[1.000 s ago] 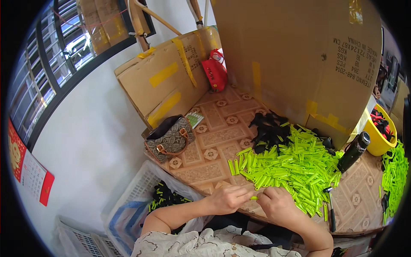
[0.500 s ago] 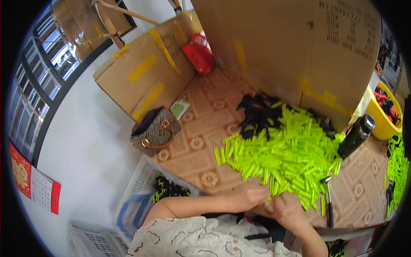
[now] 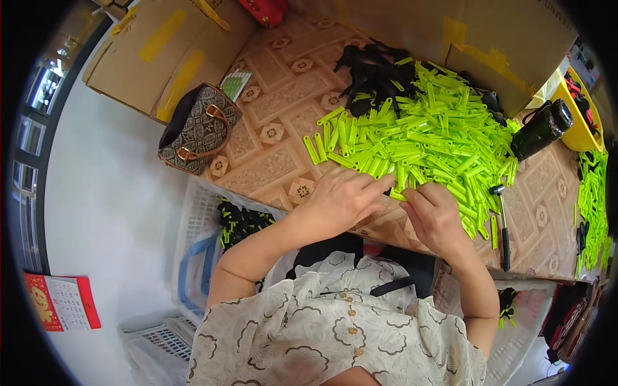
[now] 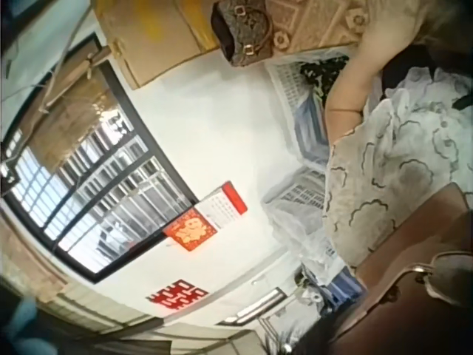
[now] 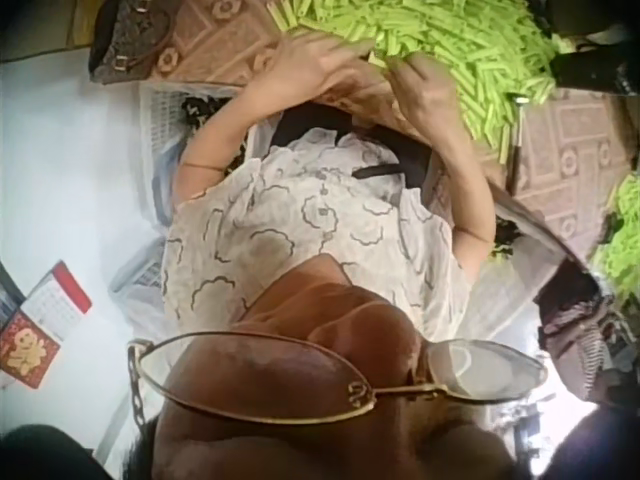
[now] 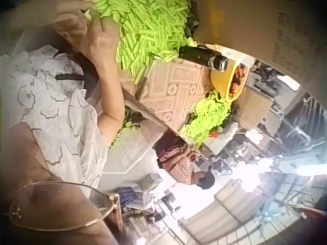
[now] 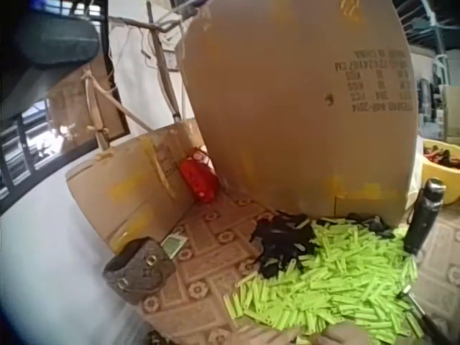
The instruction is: Assembling small yellow plastic tubes onto black components using hands and a small hammer.
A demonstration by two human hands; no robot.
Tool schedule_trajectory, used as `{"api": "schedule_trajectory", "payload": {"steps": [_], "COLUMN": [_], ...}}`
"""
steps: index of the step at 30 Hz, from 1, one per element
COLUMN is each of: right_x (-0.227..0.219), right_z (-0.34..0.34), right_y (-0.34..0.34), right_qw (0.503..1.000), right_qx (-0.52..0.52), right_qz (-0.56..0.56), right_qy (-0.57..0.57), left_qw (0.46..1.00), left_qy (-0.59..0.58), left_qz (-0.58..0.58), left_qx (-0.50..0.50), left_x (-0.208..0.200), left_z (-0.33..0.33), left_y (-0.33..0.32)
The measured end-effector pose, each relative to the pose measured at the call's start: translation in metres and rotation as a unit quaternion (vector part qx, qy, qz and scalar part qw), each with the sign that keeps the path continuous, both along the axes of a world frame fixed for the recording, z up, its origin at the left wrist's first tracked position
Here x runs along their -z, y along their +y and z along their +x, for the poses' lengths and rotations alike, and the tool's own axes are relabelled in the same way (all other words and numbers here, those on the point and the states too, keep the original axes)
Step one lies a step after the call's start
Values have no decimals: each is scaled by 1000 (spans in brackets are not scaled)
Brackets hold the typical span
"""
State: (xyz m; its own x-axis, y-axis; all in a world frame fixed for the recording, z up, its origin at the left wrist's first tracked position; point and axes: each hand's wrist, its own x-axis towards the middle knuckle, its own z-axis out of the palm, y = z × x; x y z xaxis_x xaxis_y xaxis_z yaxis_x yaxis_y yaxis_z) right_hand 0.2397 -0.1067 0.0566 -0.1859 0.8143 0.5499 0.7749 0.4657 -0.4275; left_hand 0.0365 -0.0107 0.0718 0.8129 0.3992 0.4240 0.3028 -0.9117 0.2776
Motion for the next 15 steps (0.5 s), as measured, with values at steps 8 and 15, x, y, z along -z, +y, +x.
{"api": "schedule_trajectory", "payload": {"steps": [8,15], "right_x": [3,12], "right_z": [-2,3], "right_y": [-4,-8], "right_qw": [966,991], "right_qx": [7,6], "right_qz": [-186,-106], "right_qy": [179,84], "left_qw": [1000,997], "left_qy": [-24,-20], "left_qz": [-20,-69], "left_qx": [-4,-7], "left_x": [19,25], "left_z": [-10,-15], "left_y": [1,0]}}
